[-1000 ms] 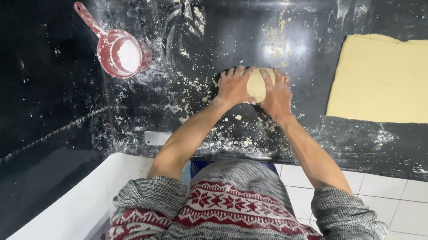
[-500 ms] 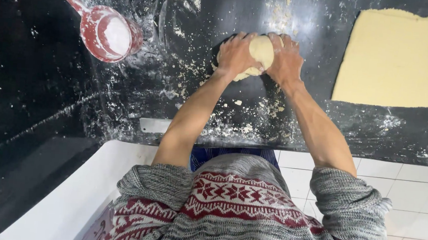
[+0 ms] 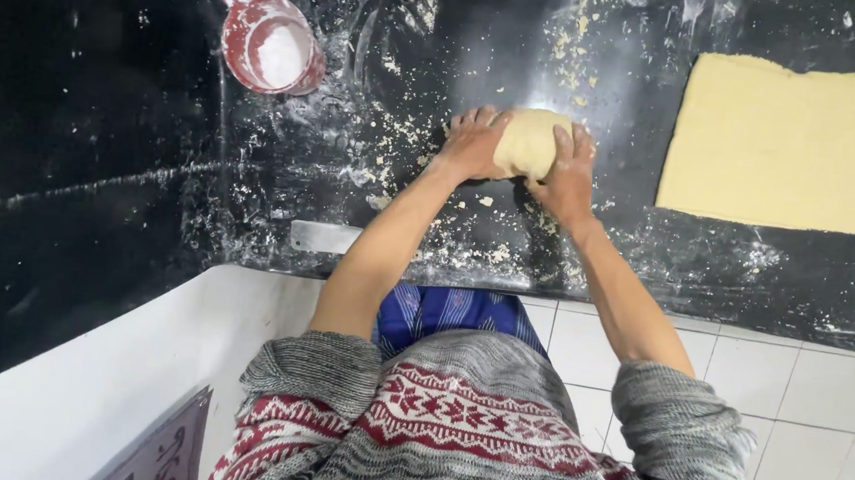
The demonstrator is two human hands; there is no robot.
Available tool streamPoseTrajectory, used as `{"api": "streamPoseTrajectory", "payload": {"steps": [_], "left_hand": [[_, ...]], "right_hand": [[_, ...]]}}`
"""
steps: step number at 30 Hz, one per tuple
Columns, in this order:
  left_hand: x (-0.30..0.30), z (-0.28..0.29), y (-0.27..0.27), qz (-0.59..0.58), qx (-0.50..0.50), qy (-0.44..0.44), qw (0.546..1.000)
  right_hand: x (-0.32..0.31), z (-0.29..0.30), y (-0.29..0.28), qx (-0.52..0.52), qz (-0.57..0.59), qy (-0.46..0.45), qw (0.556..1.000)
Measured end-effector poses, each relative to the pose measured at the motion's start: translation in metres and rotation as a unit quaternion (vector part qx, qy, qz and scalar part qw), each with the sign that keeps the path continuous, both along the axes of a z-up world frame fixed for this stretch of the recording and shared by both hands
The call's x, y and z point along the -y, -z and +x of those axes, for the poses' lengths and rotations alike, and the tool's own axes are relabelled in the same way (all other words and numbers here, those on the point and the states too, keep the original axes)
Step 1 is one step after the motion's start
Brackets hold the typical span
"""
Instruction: Kneading a ball of dough on a floured surface using both hands
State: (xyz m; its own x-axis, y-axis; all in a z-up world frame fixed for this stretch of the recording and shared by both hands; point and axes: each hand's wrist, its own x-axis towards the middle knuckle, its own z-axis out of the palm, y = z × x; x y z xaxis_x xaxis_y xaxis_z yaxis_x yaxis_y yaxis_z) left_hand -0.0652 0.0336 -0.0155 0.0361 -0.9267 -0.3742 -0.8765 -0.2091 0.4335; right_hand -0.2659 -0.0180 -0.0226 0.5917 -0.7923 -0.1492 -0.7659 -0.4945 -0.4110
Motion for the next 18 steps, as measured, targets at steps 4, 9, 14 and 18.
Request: {"api": "streamPoseTrajectory", "payload": {"steps": [4,9,14,18], "left_hand": [[-0.005,0.005,0.021,0.029,0.020,0.006,0.999],[-0.018,-0.010,0.044,0.037,-0.046,-0.049,0.997],[-0.028,-0.020,0.036,-0.022,0.009,-0.041,0.999],[-0.018,-0.020,0.043,-0.055,0.042,-0.063,0.996]], "right_hand": [[0.020,-0.014,-0.009,0.060,0.060,-0.053,0.995],[0.019,0.003,-0.010,-0.105,-0.018,-0.139,0.985],[0.035,0.006,-0.008,-0.107,-0.026,-0.141,0.984],[0.058,0.014,0.001,-0.098,0.016,-0.135,0.986]]}}
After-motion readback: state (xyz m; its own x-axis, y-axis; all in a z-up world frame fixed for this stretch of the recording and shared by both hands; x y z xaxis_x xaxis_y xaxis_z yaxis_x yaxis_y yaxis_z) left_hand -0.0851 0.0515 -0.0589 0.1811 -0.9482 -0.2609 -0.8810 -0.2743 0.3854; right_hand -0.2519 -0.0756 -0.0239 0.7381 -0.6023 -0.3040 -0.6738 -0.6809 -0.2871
